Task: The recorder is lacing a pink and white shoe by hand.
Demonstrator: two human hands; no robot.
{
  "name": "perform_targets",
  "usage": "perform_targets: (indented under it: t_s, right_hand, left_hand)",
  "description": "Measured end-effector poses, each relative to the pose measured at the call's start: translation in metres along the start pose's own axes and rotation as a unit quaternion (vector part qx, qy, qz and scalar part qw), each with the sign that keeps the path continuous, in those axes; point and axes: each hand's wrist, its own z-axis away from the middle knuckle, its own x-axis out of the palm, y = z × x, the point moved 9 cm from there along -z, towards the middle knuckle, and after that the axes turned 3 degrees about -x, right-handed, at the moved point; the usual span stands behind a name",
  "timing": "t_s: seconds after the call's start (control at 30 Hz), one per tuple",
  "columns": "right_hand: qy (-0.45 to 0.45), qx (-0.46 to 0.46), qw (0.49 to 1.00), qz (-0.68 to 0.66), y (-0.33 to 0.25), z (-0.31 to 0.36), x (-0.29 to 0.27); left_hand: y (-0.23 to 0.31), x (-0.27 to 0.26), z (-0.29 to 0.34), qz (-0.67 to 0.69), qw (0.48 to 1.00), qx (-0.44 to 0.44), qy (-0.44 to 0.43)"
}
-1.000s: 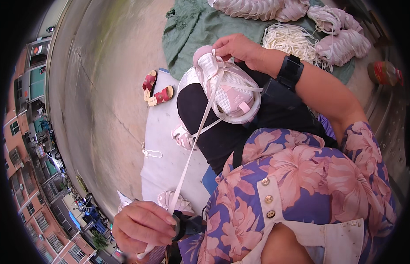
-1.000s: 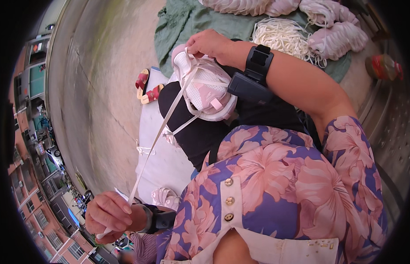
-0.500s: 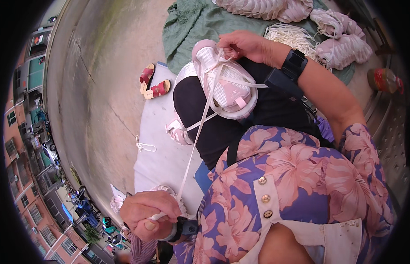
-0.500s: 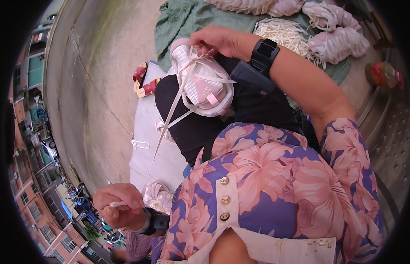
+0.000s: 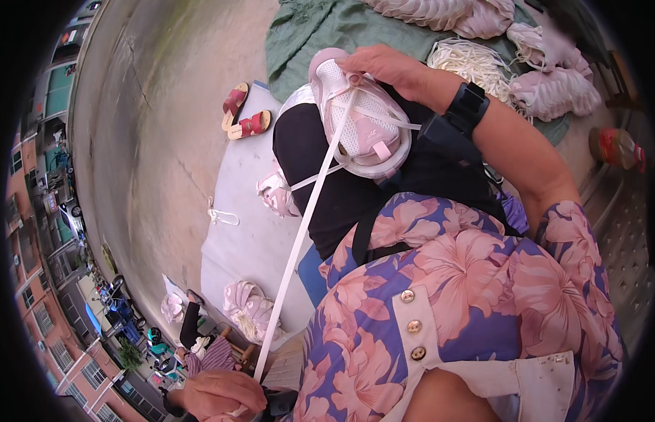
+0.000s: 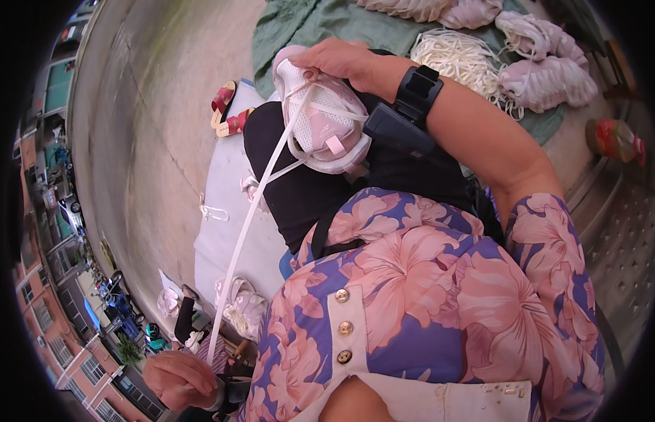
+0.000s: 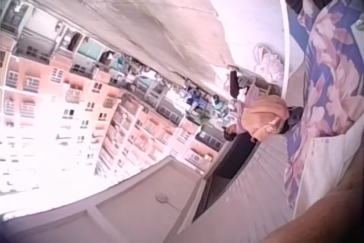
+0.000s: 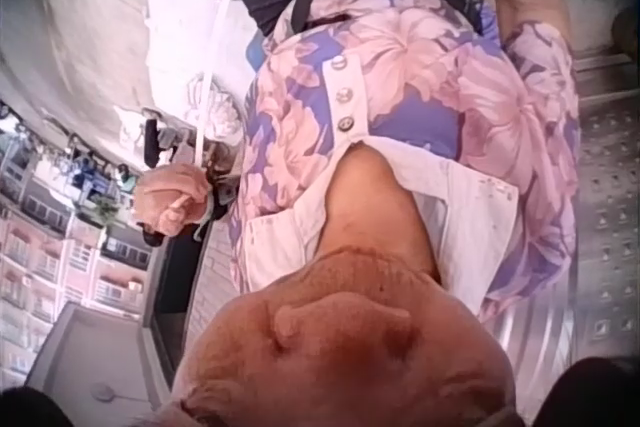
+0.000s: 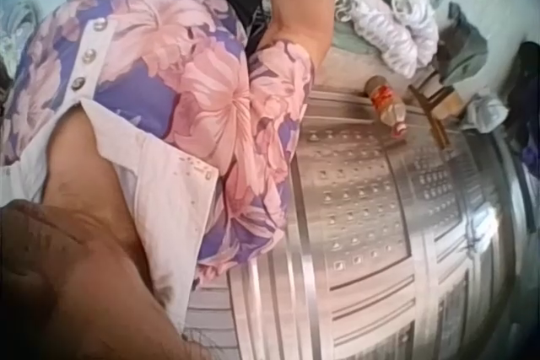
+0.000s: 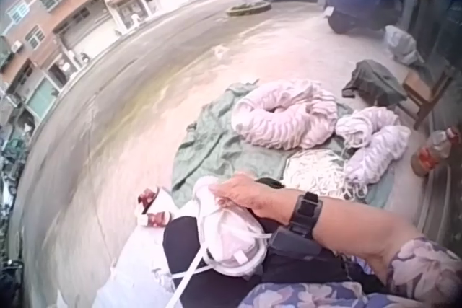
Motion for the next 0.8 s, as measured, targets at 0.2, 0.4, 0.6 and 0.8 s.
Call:
perform_targets:
  t_s: [0.2,0.4,0.6,0.8]
  right_hand:
    - [0.005,-0.006,0.999,0.041,0.011,-0.004,-0.002]
    - [-0.011,-0.031,0.999,0.026,0.009,0.001,-0.003]
    - [0.022,-0.178,0.958,0.223,-0.013,0.04,-0.027]
    - [-0.055,-0.033,0.952,0.3,-0.018,0.13,-0.007]
  left_hand:
    - [0.05,0.001,0.037,0.025,0.995,0.099,0.01]
    - [0.043,-0.02,0.061,0.028,0.966,0.144,0.214]
    - [0.03,-0.04,0.026,0.003,0.941,0.18,0.288]
    - [0.001,-0.052,-0.038,0.111,0.955,0.145,0.232]
